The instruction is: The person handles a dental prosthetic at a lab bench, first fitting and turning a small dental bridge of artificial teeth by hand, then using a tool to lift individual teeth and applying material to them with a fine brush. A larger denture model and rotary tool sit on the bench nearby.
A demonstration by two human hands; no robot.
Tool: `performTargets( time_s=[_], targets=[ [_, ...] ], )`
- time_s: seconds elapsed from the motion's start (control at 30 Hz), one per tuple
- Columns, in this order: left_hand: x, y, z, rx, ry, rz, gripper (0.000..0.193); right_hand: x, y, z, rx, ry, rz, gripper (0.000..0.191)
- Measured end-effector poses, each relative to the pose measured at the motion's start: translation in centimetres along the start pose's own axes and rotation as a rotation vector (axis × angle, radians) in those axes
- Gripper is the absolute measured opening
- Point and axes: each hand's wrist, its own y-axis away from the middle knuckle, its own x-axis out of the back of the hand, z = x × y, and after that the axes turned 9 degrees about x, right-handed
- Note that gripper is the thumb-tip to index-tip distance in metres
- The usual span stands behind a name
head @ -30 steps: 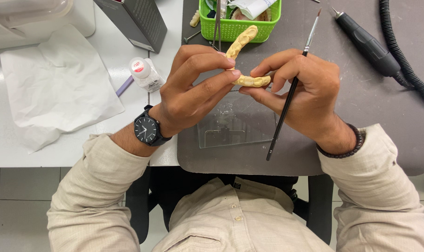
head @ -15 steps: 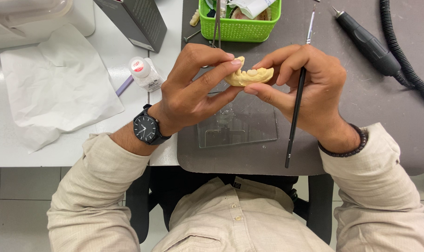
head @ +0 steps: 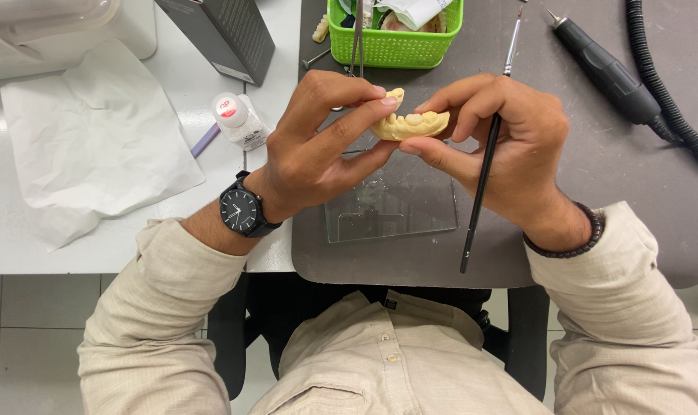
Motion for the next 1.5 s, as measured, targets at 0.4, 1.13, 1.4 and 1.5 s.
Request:
performTargets(
  time_s=[0.4,1.13,1.4,1.5],
  targets=[
    [-0.2,0.1,-0.2,-0.003,0.016,0.009,0.047,-0.1,-0.5,-0.2,0.027,0.014,-0.007,0.039],
    [-0.3,0.1,-0.2,-0.005,0.034,-0.008,0.049,0.1,-1.7,-1.2,0.104,0.028,-0.042,0.036],
    [0.1,0.2,0.0,0.010,0.001,0.009,0.046,0.0,-1.3,-0.8,-0.002,-0.048,-0.011,0.039],
    [-0.1,0.0,-0.2,-0.010,0.015,0.016,0.047,0.0,-1.3,-0.7,0.053,-0.028,-0.007,0.036]
  ],
)
